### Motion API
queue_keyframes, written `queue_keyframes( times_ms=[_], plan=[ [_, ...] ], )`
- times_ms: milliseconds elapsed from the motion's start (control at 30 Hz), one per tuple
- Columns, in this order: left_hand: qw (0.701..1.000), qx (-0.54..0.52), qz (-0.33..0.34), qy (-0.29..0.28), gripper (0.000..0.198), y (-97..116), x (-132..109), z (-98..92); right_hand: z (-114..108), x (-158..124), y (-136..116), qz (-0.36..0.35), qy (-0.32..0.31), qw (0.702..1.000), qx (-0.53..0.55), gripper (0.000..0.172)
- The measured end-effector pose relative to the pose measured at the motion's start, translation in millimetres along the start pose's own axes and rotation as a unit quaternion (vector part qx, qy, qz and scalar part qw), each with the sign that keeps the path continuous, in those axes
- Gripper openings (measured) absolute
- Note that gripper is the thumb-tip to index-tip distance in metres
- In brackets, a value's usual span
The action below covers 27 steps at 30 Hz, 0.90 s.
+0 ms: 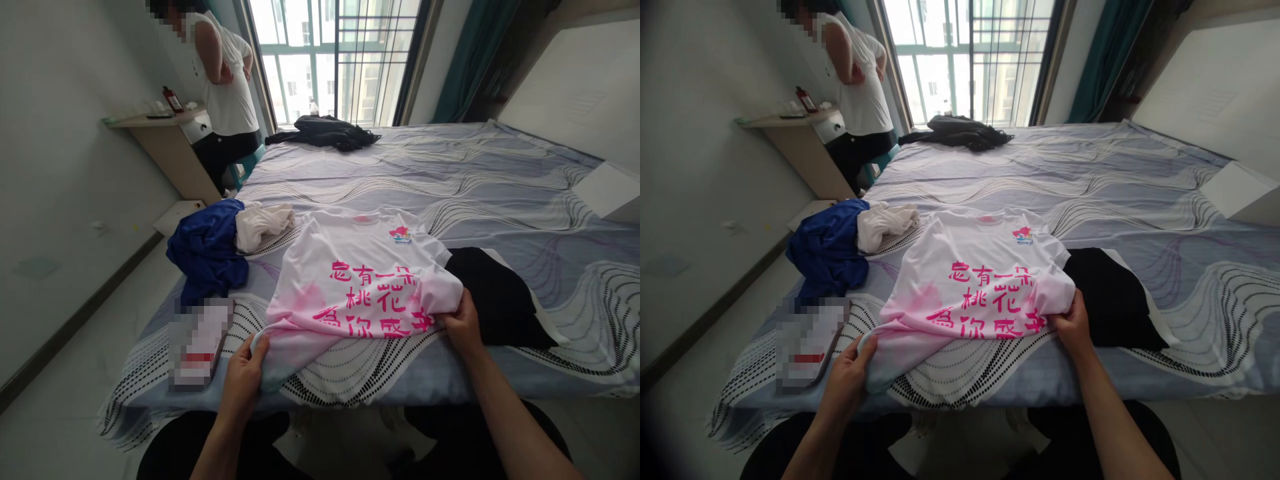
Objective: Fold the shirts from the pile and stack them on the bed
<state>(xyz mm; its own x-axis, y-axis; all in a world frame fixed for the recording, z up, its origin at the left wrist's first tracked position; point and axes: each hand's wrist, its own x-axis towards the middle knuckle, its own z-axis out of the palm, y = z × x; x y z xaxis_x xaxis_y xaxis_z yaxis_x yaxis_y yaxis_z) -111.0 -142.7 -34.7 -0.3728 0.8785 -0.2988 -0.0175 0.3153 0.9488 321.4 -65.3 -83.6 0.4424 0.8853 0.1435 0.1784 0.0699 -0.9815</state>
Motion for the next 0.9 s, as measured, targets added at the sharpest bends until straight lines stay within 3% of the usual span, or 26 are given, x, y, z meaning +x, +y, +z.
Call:
queue_keyframes(
  times_ms=[67,200,300,400,500,567,633,700,767,833,900],
  plan=[
    [0.998,-0.046,0.028,0.029,0.045,-4.7,-1.4,3.6,3.2,5.7,-5.4,-0.022,0.045,0.997,-0.057,0.053],
    [0.994,-0.030,0.059,0.086,0.044,3.3,-3.3,0.9,-3.0,12.1,-34.1,-0.036,0.164,0.986,-0.015,0.040],
    [0.995,-0.017,0.001,0.096,0.052,25.2,-6.6,-13.7,-24.0,7.1,-63.2,-0.042,0.229,0.972,-0.035,0.036],
    [0.996,0.025,-0.081,0.009,0.049,43.4,-14.7,-35.5,-59.9,-5.2,-71.8,0.032,0.176,0.975,-0.132,0.039],
    [0.982,0.133,-0.094,-0.098,0.039,41.8,-24.1,-63.3,-101.8,-23.0,-47.1,0.133,0.058,0.956,-0.253,0.041],
    [0.960,0.241,-0.080,-0.120,0.035,32.4,-28.2,-80.1,-120.3,-39.0,-24.0,0.156,0.001,0.923,-0.352,0.039],
    [0.926,0.362,-0.056,-0.089,0.037,23.9,-29.6,-84.7,-119.1,-57.8,-10.1,0.117,-0.008,0.882,-0.456,0.037],
    [0.893,0.449,0.006,-0.037,0.038,20.8,-27.8,-66.3,-92.0,-75.4,-12.0,0.020,-0.003,0.857,-0.514,0.042],
    [0.874,0.468,0.128,-0.013,0.043,21.6,-22.1,-21.0,-42.6,-86.4,-25.6,-0.085,-0.042,0.861,-0.499,0.048],
    [0.845,0.445,0.290,-0.067,0.047,21.5,-10.5,41.6,16.2,-86.7,-40.5,-0.155,-0.117,0.860,-0.472,0.053],
    [0.779,0.465,0.392,-0.148,0.052,17.9,9.2,103.6,68.9,-75.9,-48.1,-0.183,-0.208,0.834,-0.478,0.057]
  ],
)
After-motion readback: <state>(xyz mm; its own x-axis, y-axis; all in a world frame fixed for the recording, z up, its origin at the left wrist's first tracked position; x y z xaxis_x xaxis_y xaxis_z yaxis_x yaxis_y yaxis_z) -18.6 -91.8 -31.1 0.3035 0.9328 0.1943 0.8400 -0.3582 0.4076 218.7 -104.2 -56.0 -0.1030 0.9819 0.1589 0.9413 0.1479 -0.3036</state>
